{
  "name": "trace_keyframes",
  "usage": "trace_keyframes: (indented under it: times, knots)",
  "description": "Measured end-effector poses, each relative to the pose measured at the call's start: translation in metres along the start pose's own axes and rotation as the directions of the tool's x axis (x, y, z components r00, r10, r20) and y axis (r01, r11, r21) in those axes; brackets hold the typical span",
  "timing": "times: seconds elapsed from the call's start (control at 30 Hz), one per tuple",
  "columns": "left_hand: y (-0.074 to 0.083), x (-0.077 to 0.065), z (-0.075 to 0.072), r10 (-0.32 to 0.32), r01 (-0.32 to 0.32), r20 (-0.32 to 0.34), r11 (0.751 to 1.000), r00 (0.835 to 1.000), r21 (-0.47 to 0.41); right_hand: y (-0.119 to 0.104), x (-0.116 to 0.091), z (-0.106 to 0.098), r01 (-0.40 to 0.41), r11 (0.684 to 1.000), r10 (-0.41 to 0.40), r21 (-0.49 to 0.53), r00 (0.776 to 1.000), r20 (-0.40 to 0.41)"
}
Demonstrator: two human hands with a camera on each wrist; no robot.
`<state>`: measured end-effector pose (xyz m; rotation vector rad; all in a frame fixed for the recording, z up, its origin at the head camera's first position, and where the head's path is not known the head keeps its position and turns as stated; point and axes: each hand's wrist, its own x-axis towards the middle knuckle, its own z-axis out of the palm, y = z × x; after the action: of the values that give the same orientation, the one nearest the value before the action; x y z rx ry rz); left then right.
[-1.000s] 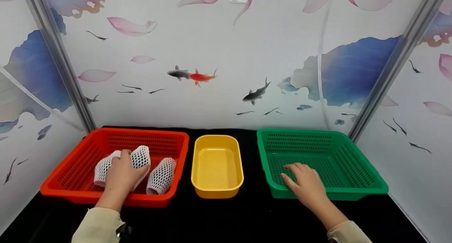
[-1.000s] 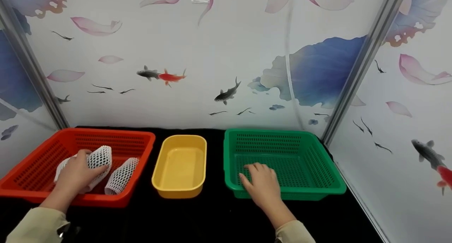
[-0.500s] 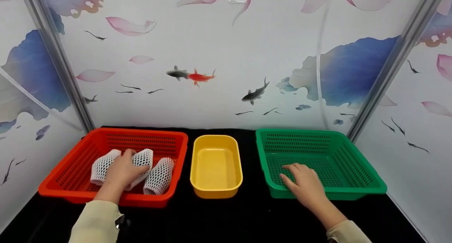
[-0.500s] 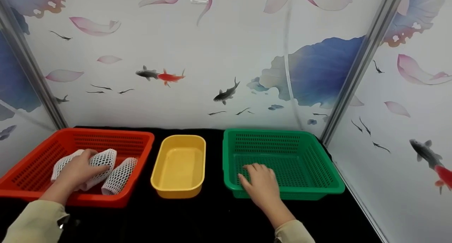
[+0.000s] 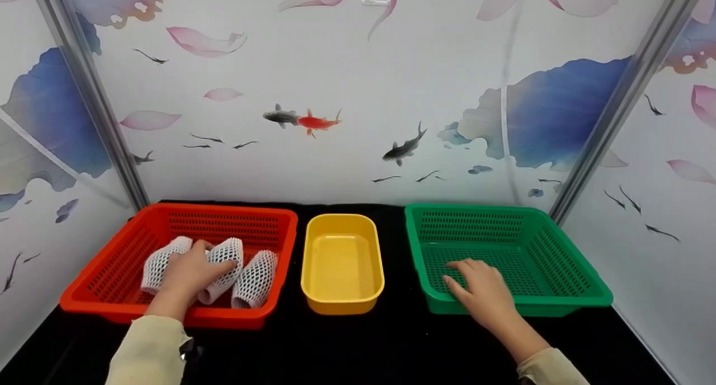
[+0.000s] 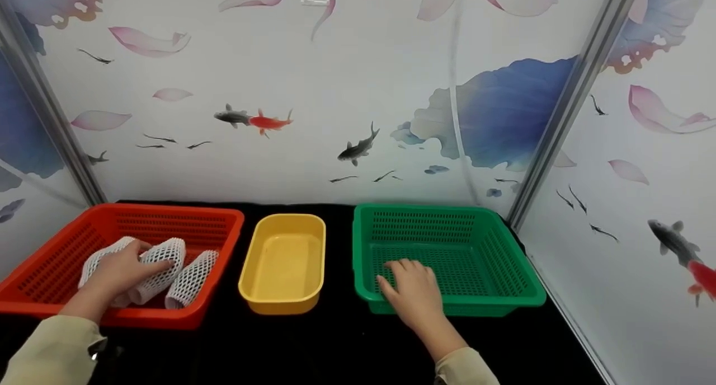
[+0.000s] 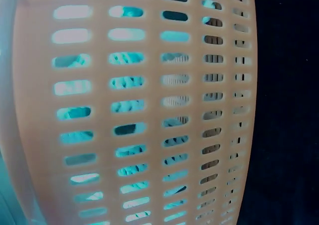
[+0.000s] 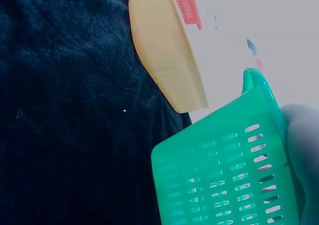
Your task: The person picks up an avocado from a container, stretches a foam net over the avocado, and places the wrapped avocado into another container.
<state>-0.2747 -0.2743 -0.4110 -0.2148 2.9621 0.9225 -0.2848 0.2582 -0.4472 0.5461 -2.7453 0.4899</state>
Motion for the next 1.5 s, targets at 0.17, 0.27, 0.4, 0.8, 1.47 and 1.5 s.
trace_keyframes:
  times: [0.17,0.27,0.4,0.8,1.47,1.5]
  knots:
    - [0.003,-0.001,0.002,0.0,0.002,-0.034,0.998,0.999,0.057,0.0,0.0,0.0,0.001,1.0,-0.001,0.002,1.0,0.012]
    - [0.005,-0.002,0.005,-0.001,0.001,-0.016,1.0,1.0,-0.022,0.0,0.001,0.0,0.0,1.0,0.0,-0.003,1.0,0.011]
    - [0.006,-0.002,0.006,-0.002,0.002,-0.001,0.997,1.0,-0.072,0.0,0.001,-0.001,-0.004,1.0,0.004,0.0,1.0,0.018]
    - [0.005,0.001,-0.001,0.04,-0.038,-0.032,0.998,0.999,0.053,-0.002,-0.001,0.0,-0.016,1.0,0.016,-0.024,1.0,0.002]
    - [-0.007,0.008,-0.006,0.049,-0.045,0.066,0.997,0.997,-0.064,-0.001,0.0,0.0,-0.013,1.0,0.014,-0.012,1.0,0.013]
    - [-0.007,0.008,-0.007,0.049,-0.044,0.072,0.997,0.996,-0.07,-0.001,0.0,-0.001,-0.014,1.0,0.014,-0.011,1.0,0.013]
